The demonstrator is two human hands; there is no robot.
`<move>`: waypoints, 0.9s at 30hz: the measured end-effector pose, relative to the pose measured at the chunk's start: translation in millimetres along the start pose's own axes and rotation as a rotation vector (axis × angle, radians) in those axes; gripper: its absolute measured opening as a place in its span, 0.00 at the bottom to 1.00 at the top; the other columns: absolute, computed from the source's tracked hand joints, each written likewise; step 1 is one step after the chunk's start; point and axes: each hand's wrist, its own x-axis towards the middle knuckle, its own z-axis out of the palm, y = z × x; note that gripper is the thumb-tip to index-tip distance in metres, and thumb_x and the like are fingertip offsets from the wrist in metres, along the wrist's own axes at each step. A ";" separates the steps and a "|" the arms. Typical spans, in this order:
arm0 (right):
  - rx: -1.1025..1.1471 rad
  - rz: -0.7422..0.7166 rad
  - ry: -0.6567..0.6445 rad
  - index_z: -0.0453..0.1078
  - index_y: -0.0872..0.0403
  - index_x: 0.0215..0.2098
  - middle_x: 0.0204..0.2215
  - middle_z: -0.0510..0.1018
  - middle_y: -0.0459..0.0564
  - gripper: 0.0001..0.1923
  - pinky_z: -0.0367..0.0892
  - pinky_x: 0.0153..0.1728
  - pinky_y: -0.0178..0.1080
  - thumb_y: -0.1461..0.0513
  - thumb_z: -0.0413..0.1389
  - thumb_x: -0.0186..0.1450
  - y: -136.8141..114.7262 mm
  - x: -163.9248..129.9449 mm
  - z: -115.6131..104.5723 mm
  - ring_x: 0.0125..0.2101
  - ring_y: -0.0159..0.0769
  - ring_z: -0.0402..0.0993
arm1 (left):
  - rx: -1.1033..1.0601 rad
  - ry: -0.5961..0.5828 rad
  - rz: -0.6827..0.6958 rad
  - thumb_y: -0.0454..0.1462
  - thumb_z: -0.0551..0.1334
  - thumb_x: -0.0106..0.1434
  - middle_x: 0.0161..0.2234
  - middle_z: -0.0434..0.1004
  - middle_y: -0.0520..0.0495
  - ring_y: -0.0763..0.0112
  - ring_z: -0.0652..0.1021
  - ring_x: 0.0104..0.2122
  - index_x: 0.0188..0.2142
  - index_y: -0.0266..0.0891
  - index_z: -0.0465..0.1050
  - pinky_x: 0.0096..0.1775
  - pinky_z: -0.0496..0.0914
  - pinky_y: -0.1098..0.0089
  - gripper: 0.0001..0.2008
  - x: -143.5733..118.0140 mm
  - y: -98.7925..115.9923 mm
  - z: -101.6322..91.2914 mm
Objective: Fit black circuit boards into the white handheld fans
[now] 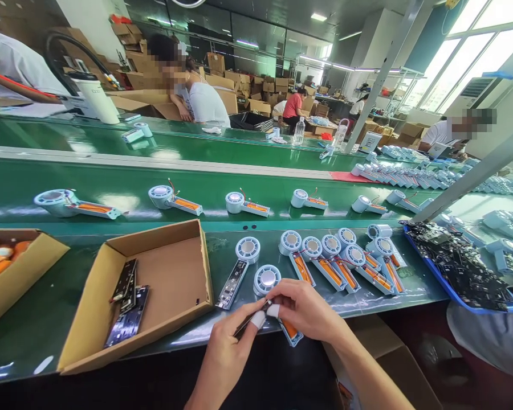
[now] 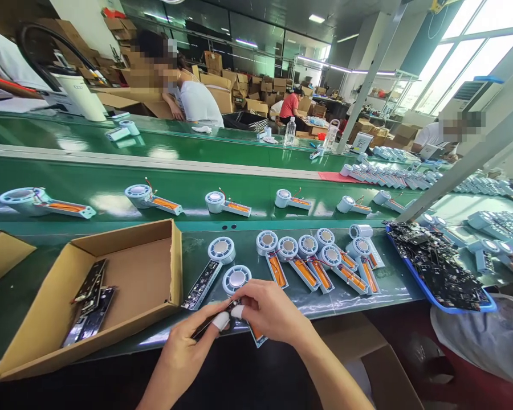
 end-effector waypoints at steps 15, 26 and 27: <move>0.739 0.150 0.028 0.72 0.55 0.35 0.23 0.69 0.41 0.07 0.59 0.24 0.31 0.59 0.58 0.61 8.0 -13.9 7.9 0.21 0.27 0.62 | -0.661 -0.121 -0.547 0.62 0.57 0.61 0.36 0.84 0.40 0.55 0.82 0.37 0.40 0.36 0.78 0.38 0.77 0.59 0.31 12.3 9.6 26.2; 0.895 0.093 0.188 0.69 0.54 0.34 0.23 0.72 0.43 0.12 0.59 0.22 0.30 0.55 0.62 0.61 14.9 -18.6 7.4 0.20 0.26 0.61 | -0.881 -0.031 -0.522 0.57 0.64 0.60 0.32 0.80 0.50 0.71 0.74 0.26 0.47 0.40 0.69 0.30 0.70 0.69 0.26 3.3 29.2 38.9; 0.876 0.097 0.198 0.68 0.54 0.34 0.23 0.72 0.43 0.13 0.59 0.22 0.30 0.55 0.63 0.60 14.3 -19.0 6.1 0.20 0.26 0.61 | -0.848 -0.007 -0.466 0.55 0.67 0.59 0.36 0.80 0.49 0.71 0.74 0.27 0.49 0.41 0.67 0.31 0.69 0.69 0.27 2.7 27.1 39.4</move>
